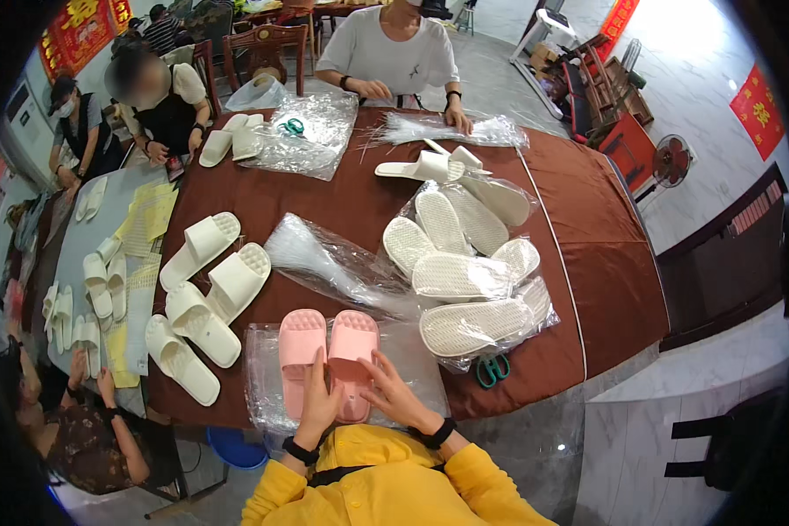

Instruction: Packing slippers into plastic bags for shipment at a production table.

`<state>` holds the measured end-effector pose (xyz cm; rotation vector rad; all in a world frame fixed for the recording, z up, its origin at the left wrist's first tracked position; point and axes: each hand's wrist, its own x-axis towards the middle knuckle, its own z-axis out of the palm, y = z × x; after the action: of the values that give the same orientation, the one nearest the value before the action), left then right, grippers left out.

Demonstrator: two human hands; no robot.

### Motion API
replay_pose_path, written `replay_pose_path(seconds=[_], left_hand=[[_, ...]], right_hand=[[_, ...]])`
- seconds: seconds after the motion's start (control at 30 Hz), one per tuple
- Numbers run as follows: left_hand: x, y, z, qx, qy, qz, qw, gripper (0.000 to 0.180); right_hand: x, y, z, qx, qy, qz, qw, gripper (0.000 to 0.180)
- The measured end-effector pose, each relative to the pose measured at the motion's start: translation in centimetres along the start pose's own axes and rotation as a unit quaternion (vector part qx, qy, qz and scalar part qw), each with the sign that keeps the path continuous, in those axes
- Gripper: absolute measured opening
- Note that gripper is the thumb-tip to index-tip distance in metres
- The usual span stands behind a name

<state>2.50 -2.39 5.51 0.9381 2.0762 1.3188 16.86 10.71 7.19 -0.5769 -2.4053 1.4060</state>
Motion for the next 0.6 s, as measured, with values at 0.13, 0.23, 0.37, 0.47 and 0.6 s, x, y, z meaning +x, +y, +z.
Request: replay_pose_path(seconds=[0.13, 0.23, 0.37, 0.47, 0.6], left_hand=[[-0.3, -0.1, -0.5, 0.143, 0.03, 0.069, 0.987, 0.088], [0.5, 0.5, -1.2, 0.123, 0.001, 0.0, 0.992, 0.087], [1.8, -0.9, 0.2, 0.124, 0.083, -0.043, 0.988, 0.084], [3.2, -1.7, 0.8, 0.198, 0.087, 0.041, 0.975, 0.067], [4.1, -1.2, 0.1, 0.159, 0.157, 0.03, 0.974, 0.057]], right_hand=[[0.3, 1.2, -2.0, 0.029, -0.066, 0.03, 0.997, 0.055], [-0.2, 1.8, -5.3, -0.08, -0.141, 0.02, 0.987, 0.054], [0.7, -2.1, -8.6, -0.329, 0.091, -0.012, 0.94, 0.065], [1.5, -1.7, -8.9, -0.451, 0.11, 0.046, 0.884, 0.073], [1.4, 2.5, -9.4, -0.49, 0.086, 0.047, 0.866, 0.072]])
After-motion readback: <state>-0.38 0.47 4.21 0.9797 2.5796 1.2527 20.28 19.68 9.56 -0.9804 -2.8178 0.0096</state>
